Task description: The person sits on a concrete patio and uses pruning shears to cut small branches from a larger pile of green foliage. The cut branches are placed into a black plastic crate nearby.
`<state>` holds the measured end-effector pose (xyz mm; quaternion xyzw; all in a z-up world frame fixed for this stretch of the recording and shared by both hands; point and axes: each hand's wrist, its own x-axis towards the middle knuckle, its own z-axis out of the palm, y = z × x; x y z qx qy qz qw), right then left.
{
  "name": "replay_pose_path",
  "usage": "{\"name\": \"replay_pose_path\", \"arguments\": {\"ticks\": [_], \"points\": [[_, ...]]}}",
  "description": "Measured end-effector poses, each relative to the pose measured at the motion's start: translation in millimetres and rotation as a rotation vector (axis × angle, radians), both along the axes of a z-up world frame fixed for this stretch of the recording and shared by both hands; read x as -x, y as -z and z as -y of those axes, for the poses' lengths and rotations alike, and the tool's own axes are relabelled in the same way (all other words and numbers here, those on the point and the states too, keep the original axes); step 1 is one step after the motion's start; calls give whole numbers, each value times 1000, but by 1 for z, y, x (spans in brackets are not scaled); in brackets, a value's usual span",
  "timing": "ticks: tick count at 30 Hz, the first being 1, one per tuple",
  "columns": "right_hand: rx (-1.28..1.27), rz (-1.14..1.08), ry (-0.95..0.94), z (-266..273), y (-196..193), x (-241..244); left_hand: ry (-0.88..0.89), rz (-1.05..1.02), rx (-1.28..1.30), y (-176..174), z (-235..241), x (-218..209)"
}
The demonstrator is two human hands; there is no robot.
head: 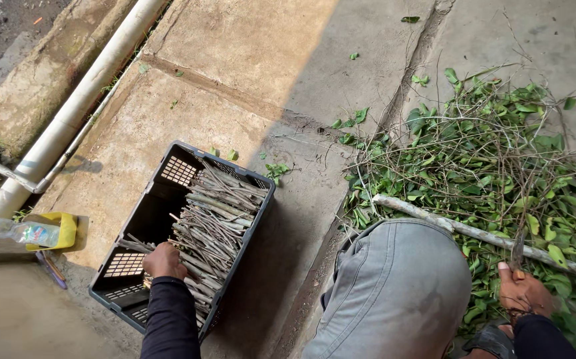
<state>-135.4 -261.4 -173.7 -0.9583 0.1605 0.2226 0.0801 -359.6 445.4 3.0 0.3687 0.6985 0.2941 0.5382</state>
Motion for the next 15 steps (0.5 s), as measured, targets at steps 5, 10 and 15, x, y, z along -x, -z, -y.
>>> {"name": "replay_pose_path", "arguments": {"ticks": [5, 10, 15], "points": [[1, -40, -15, 1, -4, 2, 51, -122, 10, 5, -8, 24], [-33, 29, 32, 17, -16, -16, 208, -238, 14, 19, -9, -5], [-112, 4, -58, 69, -77, -82, 525, -421, -46, 13, 30, -83]]}}
